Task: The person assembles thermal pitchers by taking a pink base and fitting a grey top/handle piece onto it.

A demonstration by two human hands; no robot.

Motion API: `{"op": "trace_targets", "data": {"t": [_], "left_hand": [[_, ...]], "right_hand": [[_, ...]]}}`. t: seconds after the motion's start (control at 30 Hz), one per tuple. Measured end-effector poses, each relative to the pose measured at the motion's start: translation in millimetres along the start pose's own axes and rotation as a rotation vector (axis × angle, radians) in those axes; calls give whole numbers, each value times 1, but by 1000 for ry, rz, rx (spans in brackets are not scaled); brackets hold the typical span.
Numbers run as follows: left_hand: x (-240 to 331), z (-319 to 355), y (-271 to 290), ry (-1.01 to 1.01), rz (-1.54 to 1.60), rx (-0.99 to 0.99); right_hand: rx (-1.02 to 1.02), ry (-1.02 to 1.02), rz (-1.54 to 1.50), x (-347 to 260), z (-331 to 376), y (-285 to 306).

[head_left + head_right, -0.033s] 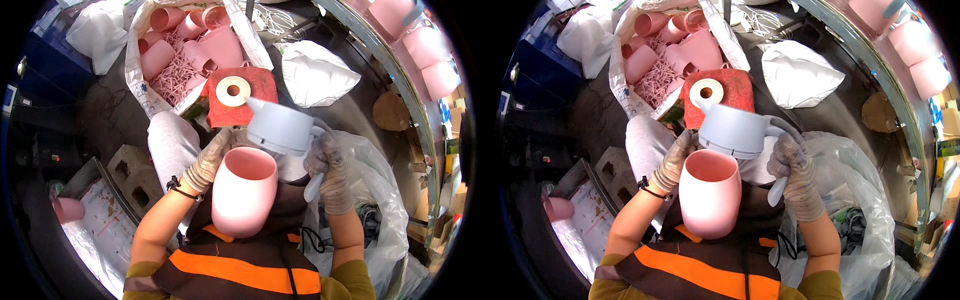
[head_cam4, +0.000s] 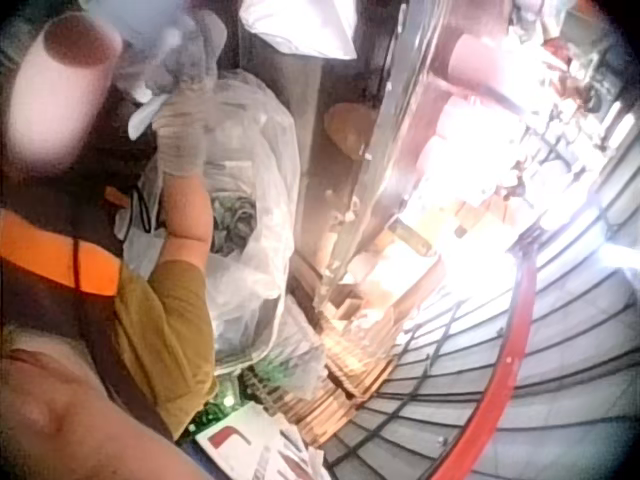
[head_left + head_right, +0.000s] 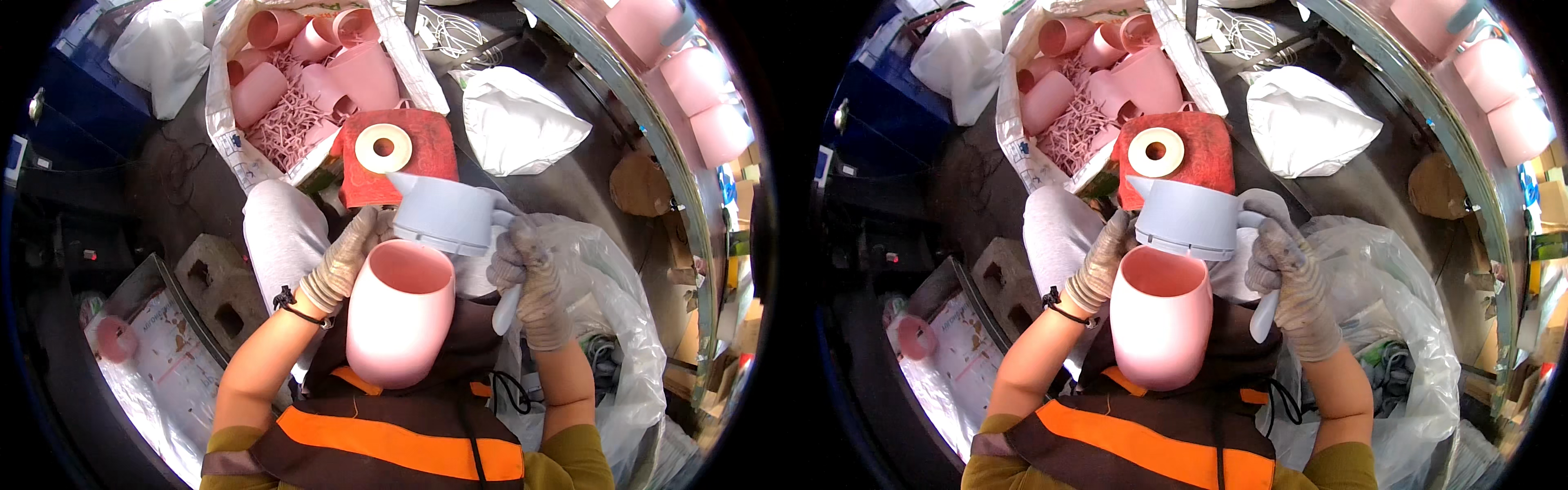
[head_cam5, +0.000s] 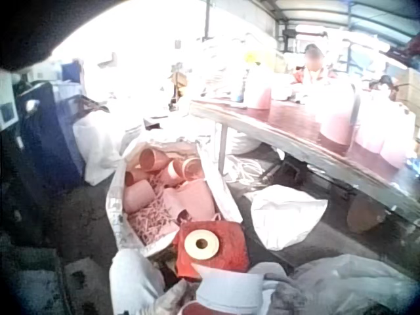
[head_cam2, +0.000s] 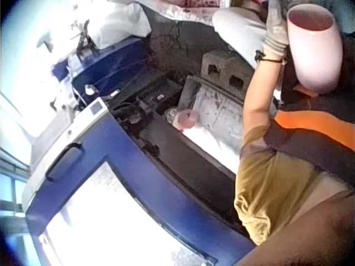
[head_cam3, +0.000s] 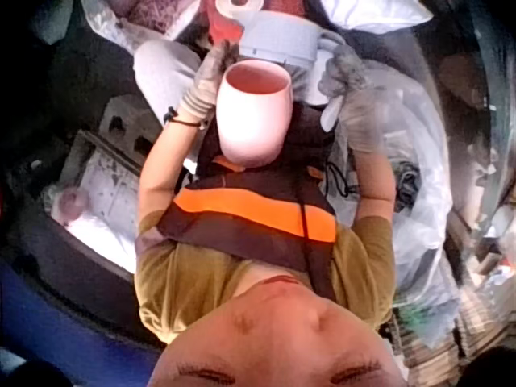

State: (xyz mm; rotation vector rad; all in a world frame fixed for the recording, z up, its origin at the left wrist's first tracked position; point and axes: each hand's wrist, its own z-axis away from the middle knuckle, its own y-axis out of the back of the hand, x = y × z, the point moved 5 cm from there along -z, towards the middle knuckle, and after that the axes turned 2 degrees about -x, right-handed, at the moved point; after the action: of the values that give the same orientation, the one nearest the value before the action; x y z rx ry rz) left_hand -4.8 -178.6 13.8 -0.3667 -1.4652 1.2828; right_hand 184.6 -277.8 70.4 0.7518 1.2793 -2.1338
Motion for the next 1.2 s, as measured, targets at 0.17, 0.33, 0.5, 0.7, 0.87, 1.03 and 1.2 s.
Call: {"op": "trace_targets", "data": {"t": [0.17, 0.33, 0.5, 0.7, 0.87, 1.03, 1.2], "left_hand": [[-3, -6, 4, 79, 149, -41], [-8, -10, 12, 52, 179, -2], [-6, -12, 6, 17, 111, 7], [-3, -6, -7, 6, 33, 1], [-11, 2, 3, 38, -160, -47], [-7, 6, -4, 16, -278, -57], [-13, 17, 2, 60, -343, -33]], "right_hand": [[48, -121, 48, 15, -6, 9], [91, -64, 163, 5, 0, -7], [148, -16, 314, 1, 5, -7], [186, 81, 583, 9, 9, 0], [162, 185, 673, 24, 14, 7], [145, 147, 732, 36, 6, 19], [130, 218, 823, 43, 18, 13]]}}
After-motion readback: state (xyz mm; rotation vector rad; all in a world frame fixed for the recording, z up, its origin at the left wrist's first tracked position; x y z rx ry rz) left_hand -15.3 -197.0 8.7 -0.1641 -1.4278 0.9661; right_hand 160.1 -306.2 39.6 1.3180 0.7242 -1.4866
